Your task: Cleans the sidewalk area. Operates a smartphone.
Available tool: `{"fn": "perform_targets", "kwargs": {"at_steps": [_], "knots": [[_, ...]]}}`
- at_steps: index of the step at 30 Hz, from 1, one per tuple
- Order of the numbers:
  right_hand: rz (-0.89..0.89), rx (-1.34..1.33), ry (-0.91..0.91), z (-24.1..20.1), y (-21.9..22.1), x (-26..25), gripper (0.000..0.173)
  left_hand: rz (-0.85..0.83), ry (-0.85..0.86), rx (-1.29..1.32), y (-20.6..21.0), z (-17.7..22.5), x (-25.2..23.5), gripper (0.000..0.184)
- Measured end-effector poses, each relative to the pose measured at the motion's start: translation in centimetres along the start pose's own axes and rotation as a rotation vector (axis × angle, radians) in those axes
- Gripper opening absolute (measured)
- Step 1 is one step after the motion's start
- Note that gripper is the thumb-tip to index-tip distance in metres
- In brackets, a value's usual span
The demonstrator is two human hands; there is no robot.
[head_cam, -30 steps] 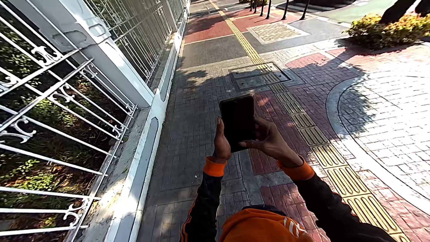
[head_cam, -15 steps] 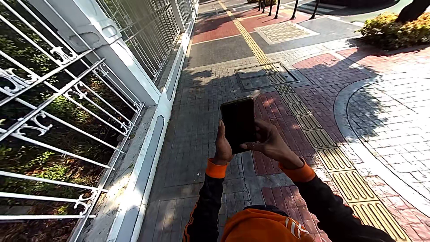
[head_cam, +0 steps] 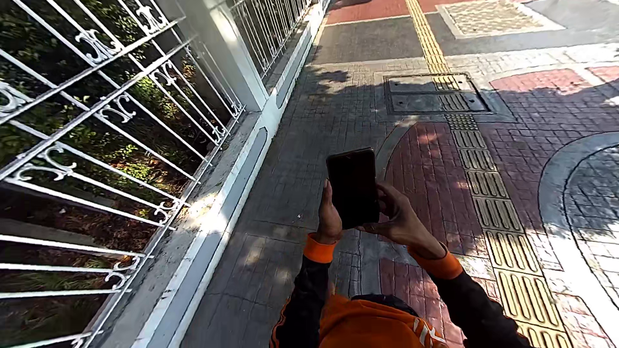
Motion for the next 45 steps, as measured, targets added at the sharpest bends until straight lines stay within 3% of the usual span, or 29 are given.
{"fn": "perform_targets", "kwargs": {"at_steps": [3,6,16,24,28,31,34,37,40,45], "knots": [[-0.103,-0.077,0.048,1.5,2.7,0.8,0.08,0.157,0.022,-0.021,-2.4,0.3,3.5,0.053],[-0.231,-0.152,0.09,2.9,6.6,2.1,0.089,0.337,0.049,-0.011,-5.3,0.9,8.1,0.053],[-0.59,-0.121,0.042,2.1,25.4,11.7,0.083,0.827,0.332,0.031,-12.5,6.0,31.5,0.06],[-0.939,-0.002,-0.079,-2.8,43.3,27.3,0.085,1.287,0.405,0.063,-13.0,9.8,57.4,0.061],[-1.064,-0.033,-0.178,-7.3,51.4,36.1,0.08,1.423,0.434,0.02,-11.4,11.0,70.6,0.067],[-1.174,-0.075,-0.238,-10.9,57.8,41.4,0.072,1.548,0.557,0.01,-10.9,12.1,78.9,0.066],[-1.437,-0.032,-0.287,-13.3,64.3,45.2,0.06,1.653,0.582,0.087,-11.4,12.6,86.7,0.07],[-1.637,0.012,-0.469,-15.4,70.3,48.4,0.055,1.67,0.574,0.22,-11.7,13.0,94.2,0.082],[-1.764,-0.099,-0.701,-17.4,76.6,51.6,0.072,1.709,0.488,0.264,-11.4,13.2,101.4,0.095],[-2.198,-0.376,-1.186,-19.8,86.0,61.0,0.085,1.9,0.23,0.174,-9.2,15.2,109.0,0.092]]}}
Point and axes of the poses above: each hand's wrist, its own x-axis away from the middle knuckle, its own y-axis out of the palm, z = x × y, the point moved 4 cm from there along -x, towards the middle knuckle, and after that the axes turned 1 degree about z, right-handed, at the moved point
